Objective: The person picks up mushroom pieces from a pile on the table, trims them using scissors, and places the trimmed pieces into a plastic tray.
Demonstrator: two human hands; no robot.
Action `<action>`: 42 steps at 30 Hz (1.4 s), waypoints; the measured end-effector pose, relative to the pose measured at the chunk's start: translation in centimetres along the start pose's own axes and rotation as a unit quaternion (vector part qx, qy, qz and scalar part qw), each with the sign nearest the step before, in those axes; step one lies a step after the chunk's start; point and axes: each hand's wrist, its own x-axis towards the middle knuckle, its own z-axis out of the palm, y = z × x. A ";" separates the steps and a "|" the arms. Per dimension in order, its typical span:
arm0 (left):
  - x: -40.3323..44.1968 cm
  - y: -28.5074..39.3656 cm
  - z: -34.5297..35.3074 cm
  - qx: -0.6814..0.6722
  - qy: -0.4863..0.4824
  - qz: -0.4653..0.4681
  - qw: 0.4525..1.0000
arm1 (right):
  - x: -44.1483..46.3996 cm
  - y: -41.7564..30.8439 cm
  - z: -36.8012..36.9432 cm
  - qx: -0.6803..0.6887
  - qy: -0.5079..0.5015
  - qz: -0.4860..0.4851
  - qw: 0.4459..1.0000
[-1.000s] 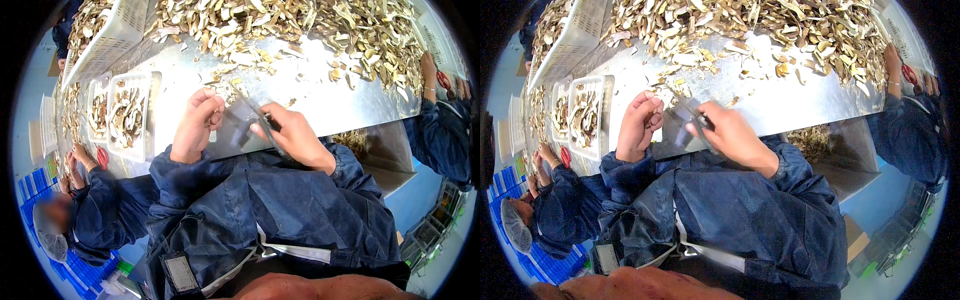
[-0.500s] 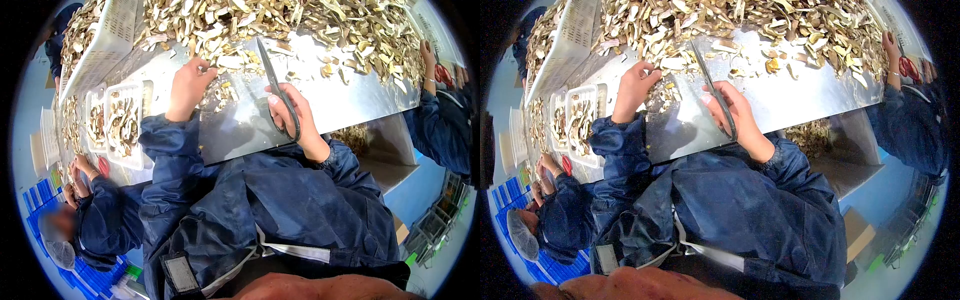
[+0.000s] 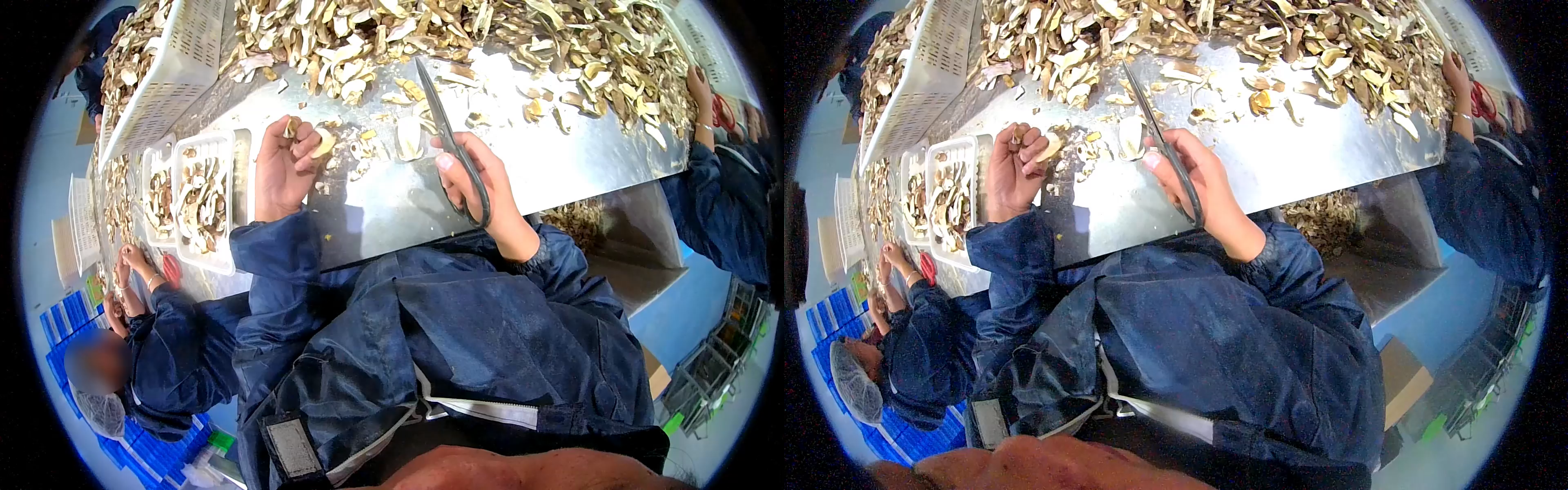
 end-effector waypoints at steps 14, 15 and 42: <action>-0.7 -1.7 2.6 0.603 0.133 0.123 0.777 | -0.1 0.5 -0.1 0.010 0.000 -0.018 1.000; -0.6 -1.8 2.4 0.686 0.123 0.141 0.703 | -0.1 0.4 -0.1 0.011 0.000 -0.016 1.000; -9.4 7.7 -1.7 0.235 0.239 0.292 0.896 | 0.1 0.9 0.0 0.008 0.006 -0.025 1.000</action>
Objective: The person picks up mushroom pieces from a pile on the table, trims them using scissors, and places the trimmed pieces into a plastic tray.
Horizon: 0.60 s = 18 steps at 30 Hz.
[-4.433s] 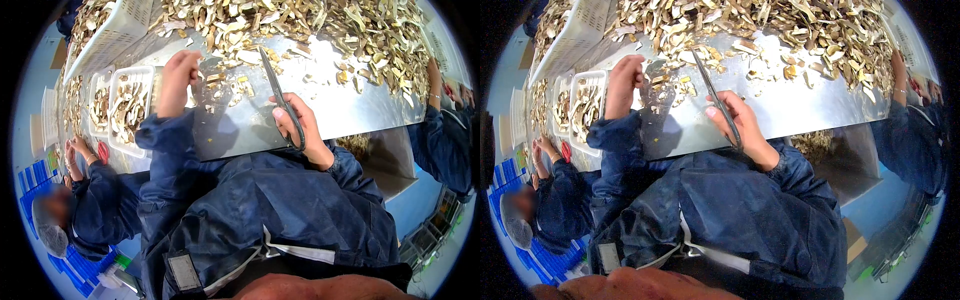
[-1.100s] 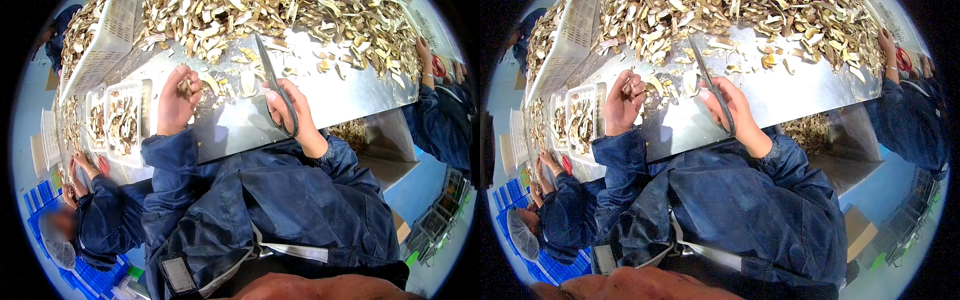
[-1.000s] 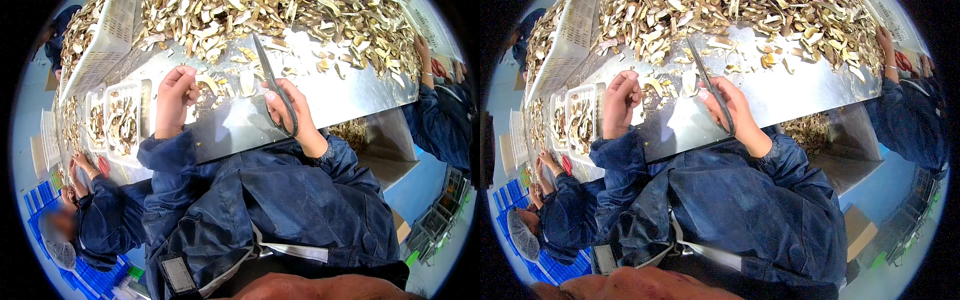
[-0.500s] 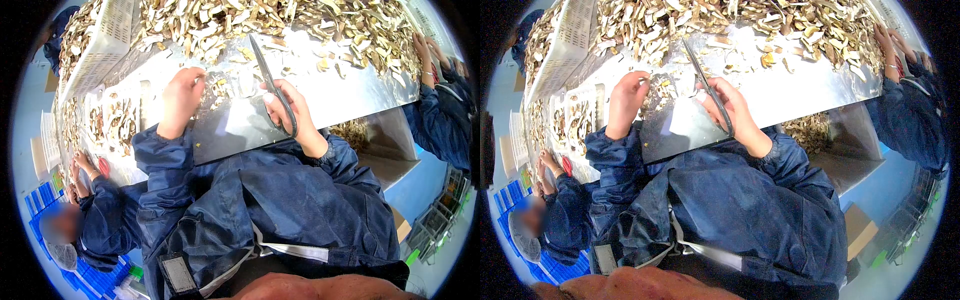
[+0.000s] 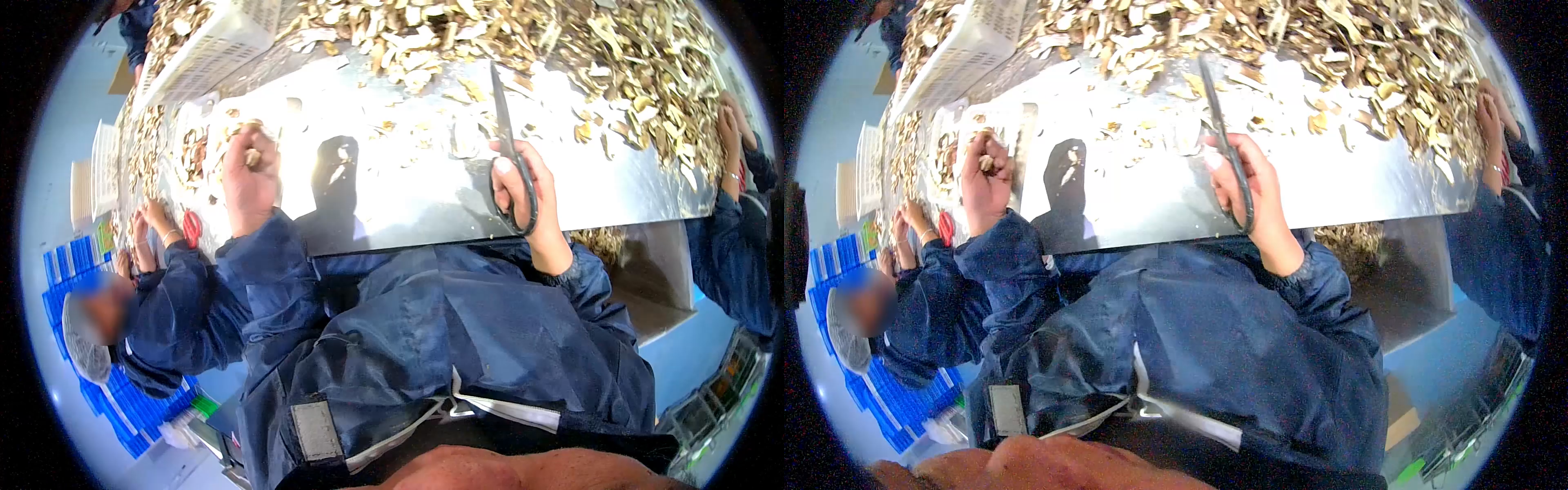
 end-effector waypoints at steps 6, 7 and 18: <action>2.5 6.9 -6.0 0.197 0.094 0.090 0.972 | 0.1 0.3 0.0 -0.019 0.005 -0.001 1.000; 2.7 7.3 -6.5 0.240 0.092 0.091 0.962 | 0.1 0.3 0.1 -0.019 0.007 0.001 1.000; 1.2 5.2 -5.1 0.296 0.100 0.209 0.927 | 0.1 0.3 0.5 -0.023 0.015 -0.005 1.000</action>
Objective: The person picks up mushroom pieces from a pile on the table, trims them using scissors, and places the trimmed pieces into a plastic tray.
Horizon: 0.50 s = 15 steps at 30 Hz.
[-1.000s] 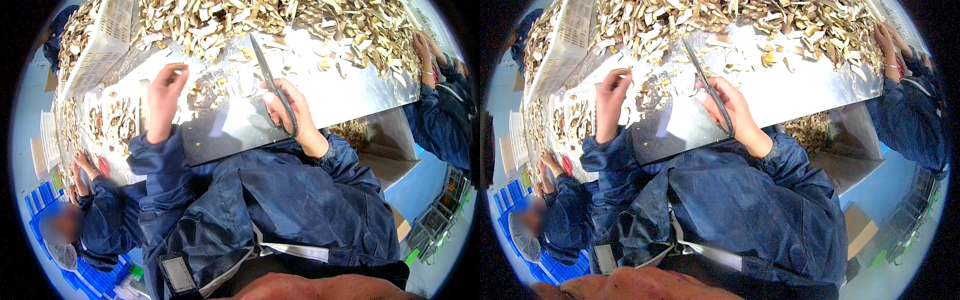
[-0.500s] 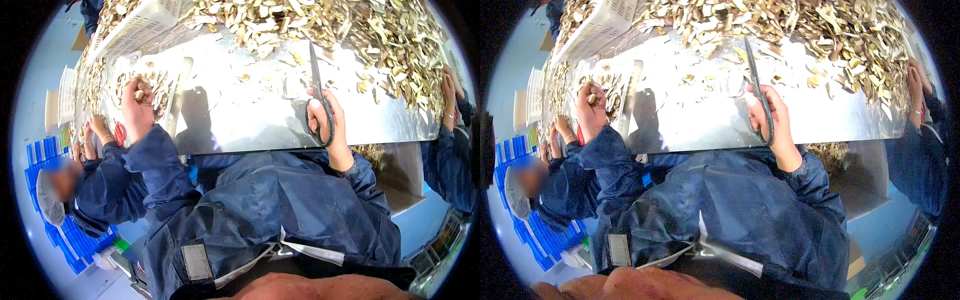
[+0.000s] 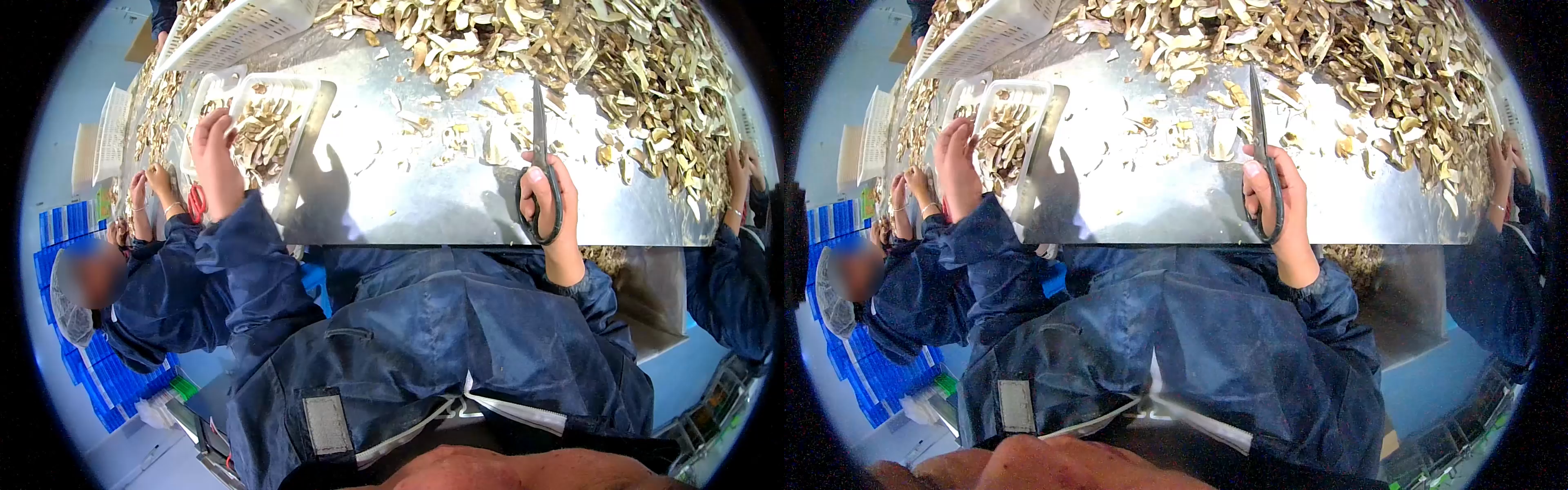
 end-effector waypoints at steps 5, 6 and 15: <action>-6.0 1.7 10.8 0.031 -0.230 -0.015 0.973 | -0.2 0.3 -0.4 0.010 -0.010 -0.067 0.998; -7.6 2.1 13.0 0.048 -0.281 -0.023 0.958 | -0.2 0.4 -0.5 0.040 -0.004 -0.065 0.997; -15.6 3.3 24.8 0.342 -0.389 0.244 0.820 | -0.3 -0.2 -1.0 0.135 0.035 -0.019 0.990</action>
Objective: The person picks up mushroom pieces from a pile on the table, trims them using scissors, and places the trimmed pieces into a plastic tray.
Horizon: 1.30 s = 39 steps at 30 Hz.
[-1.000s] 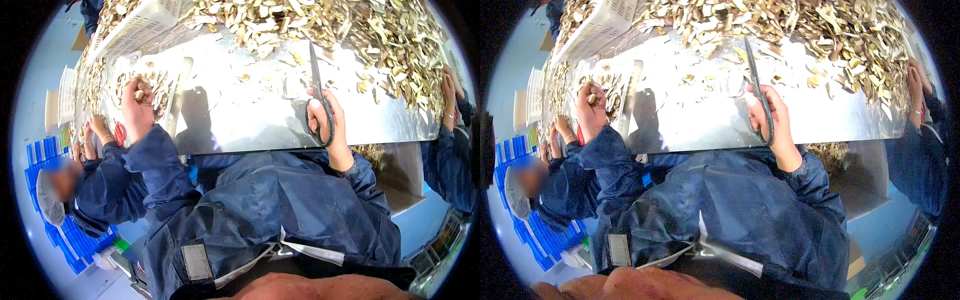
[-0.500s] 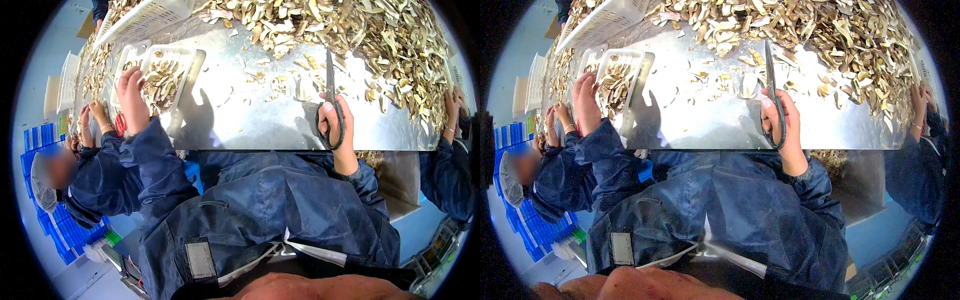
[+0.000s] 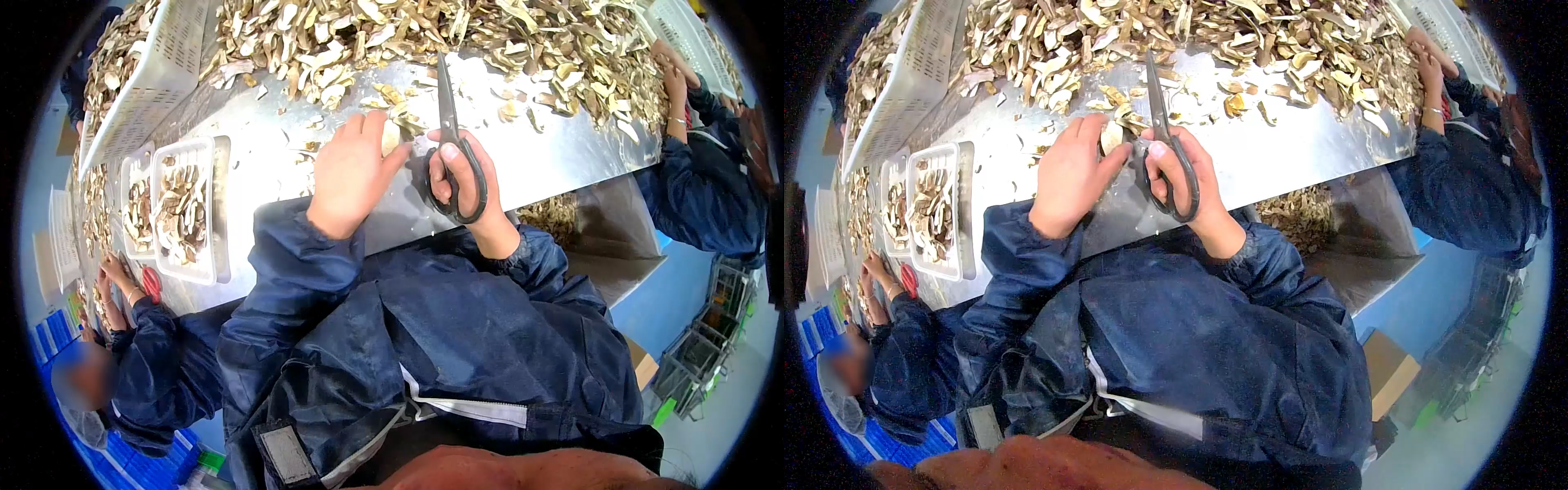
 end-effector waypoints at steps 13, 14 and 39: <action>-0.3 -3.7 -1.4 -0.493 -0.030 -0.204 0.845 | 0.2 0.0 -0.6 0.021 -0.038 -0.010 0.999; -0.4 -6.1 -0.3 -0.534 -0.014 -0.242 0.810 | 0.2 0.0 -0.5 0.020 -0.036 -0.007 0.999; 5.7 -3.3 1.1 -0.053 0.069 0.072 0.994 | 0.3 0.0 -0.6 0.037 -0.040 0.014 0.998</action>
